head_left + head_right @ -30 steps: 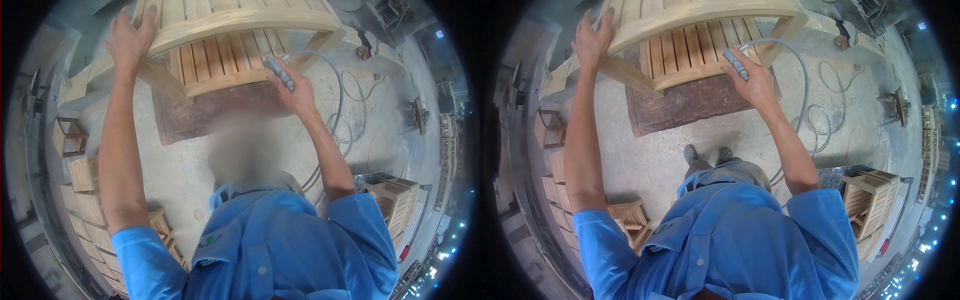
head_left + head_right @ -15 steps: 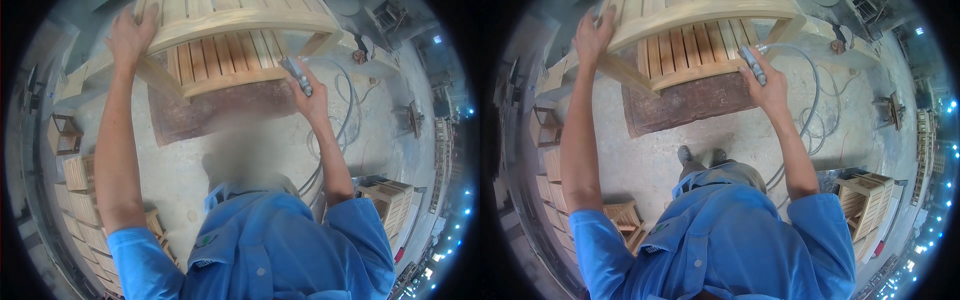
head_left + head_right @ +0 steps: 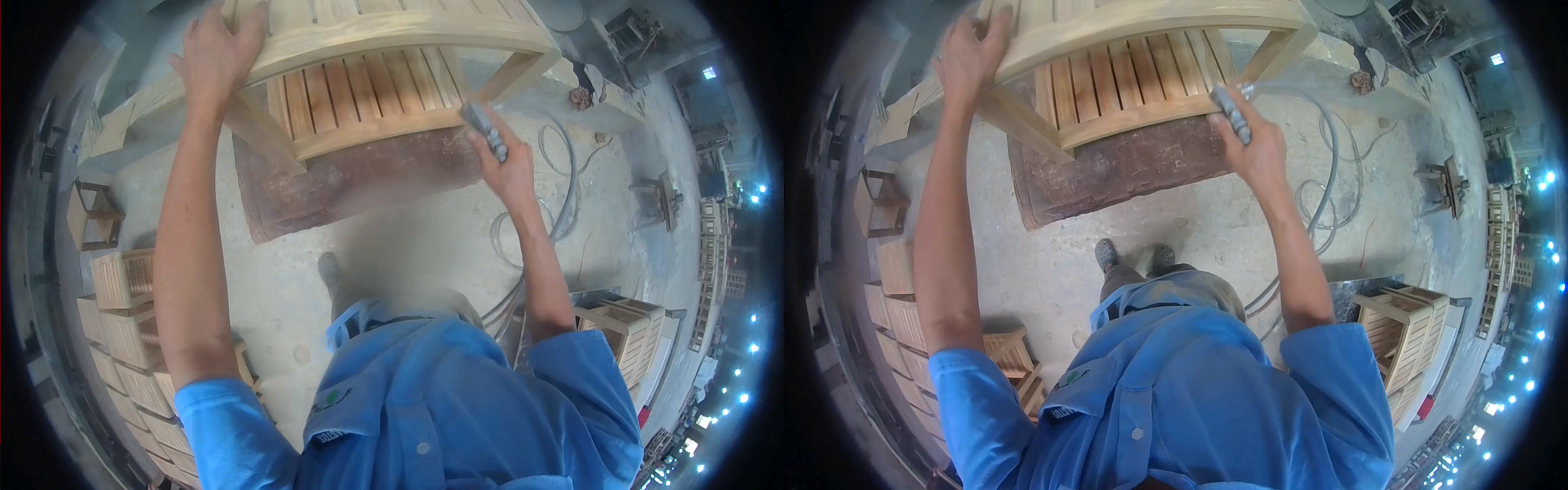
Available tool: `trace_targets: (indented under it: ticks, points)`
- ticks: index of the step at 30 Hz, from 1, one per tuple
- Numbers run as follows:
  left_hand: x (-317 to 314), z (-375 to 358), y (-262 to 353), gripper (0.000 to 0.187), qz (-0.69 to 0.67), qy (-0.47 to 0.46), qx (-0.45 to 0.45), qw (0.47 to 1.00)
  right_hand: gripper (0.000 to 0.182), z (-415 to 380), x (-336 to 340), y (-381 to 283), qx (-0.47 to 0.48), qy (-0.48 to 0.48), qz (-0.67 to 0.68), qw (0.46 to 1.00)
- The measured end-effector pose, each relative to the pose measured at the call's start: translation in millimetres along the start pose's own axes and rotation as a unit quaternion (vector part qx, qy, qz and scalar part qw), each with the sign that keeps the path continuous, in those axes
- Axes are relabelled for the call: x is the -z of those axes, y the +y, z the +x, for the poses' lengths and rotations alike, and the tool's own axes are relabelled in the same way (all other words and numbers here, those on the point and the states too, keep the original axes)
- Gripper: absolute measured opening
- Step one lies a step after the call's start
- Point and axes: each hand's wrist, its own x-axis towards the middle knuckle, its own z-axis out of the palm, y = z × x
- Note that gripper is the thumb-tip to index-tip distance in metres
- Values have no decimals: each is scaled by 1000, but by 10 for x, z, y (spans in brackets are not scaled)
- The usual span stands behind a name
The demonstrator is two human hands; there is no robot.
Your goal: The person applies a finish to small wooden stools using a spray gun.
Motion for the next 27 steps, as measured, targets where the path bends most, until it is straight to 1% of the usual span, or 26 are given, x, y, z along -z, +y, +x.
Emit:
trace_targets:
  ticks: [2, 5, 8, 11, 14, 17, 20, 23, 26, 27]
  points:
    - [-72, -15, -18, 58, -35, 11, -5, 999, 46, 241, -28, -54, -39, 7, -3, 999]
    - [-55, -21, -9, 61, -71, 5, -6, 997, 47, 447, -117, 40, 21, 26, -15, 999]
    - [-89, -32, -61, 60, -27, 26, -6, 999, 46, 207, -26, 26, 2, -16, -29, 999]
    - [16, -124, 34, 60, -33, 33, -10, 999, 44, -170, 113, 39, 9, -44, -10, 999]
    - [54, -105, 33, 59, 13, 32, -1, 999, 44, -149, 78, 10, 33, -2, 17, 999]
    - [-15, -14, -104, 59, -16, 41, -1, 999, 44, 217, 28, -160, 19, 23, 11, 999]
    - [-90, 11, -158, 58, -35, 42, -11, 998, 44, 438, -91, -57, 24, 30, -50, 998]
    - [-83, 2, -74, 57, -43, 41, -19, 998, 43, 348, -61, 61, 1, 13, -66, 998]
    - [-11, 1, 93, 56, -71, 45, -25, 996, 43, 14, 105, 90, -1, -4, -38, 999]
    - [20, 32, 117, 56, -53, 42, -28, 997, 43, -41, 125, 104, -2, -2, -30, 1000]
